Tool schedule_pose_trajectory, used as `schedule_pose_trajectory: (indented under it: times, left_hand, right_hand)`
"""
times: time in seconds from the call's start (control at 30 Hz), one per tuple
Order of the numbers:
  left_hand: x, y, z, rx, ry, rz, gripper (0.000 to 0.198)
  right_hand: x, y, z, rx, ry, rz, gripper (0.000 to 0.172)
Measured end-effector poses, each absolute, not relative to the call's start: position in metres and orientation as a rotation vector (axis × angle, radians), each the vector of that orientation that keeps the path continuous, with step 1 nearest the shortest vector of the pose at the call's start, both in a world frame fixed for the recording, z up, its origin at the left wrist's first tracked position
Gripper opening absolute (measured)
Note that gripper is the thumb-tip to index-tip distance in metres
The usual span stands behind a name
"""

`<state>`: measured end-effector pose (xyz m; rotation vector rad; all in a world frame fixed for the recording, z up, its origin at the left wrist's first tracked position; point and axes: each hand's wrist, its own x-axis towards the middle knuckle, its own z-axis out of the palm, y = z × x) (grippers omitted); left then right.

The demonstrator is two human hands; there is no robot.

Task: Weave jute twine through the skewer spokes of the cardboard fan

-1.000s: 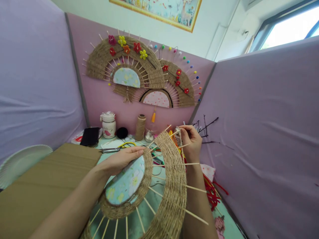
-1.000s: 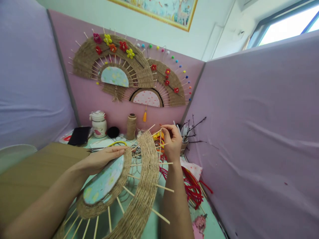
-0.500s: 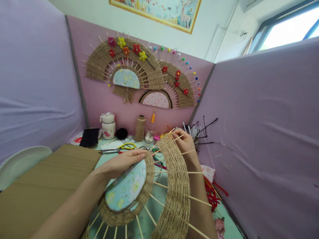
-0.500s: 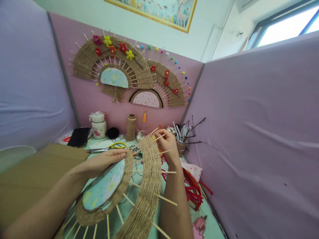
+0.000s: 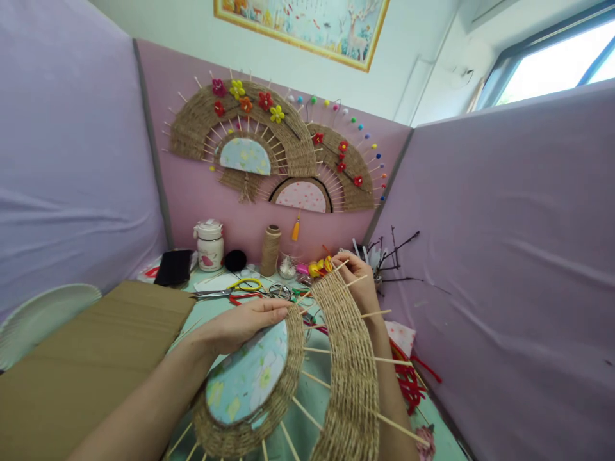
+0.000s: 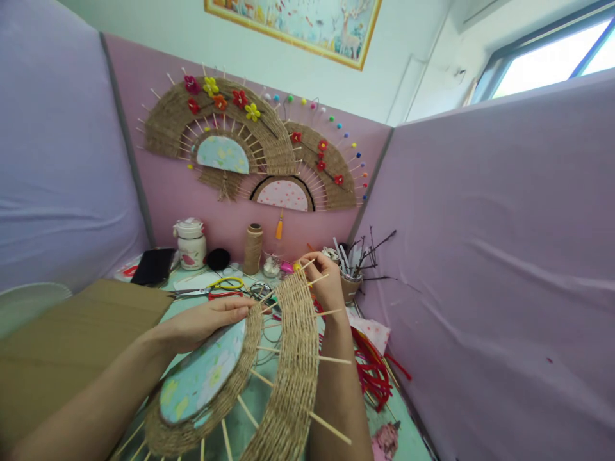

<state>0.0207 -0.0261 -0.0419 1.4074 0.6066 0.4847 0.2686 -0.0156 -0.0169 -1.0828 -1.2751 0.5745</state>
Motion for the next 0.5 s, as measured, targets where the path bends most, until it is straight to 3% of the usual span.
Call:
schedule_pose_trajectory:
  times: [0.27,0.5]
  left_hand:
    - [0.028,-0.038,-0.032,1.773,0.590,0.453,0.028]
    - [0.028,-0.033,-0.041,1.663,0.637,0.532,0.029]
  right_hand:
    - [0.292,-0.024,-0.021,-1.043,-1.218,0.520,0.010]
    - [0.308,-0.033,-0.024,-0.966,-1.236,0.563,0.014]
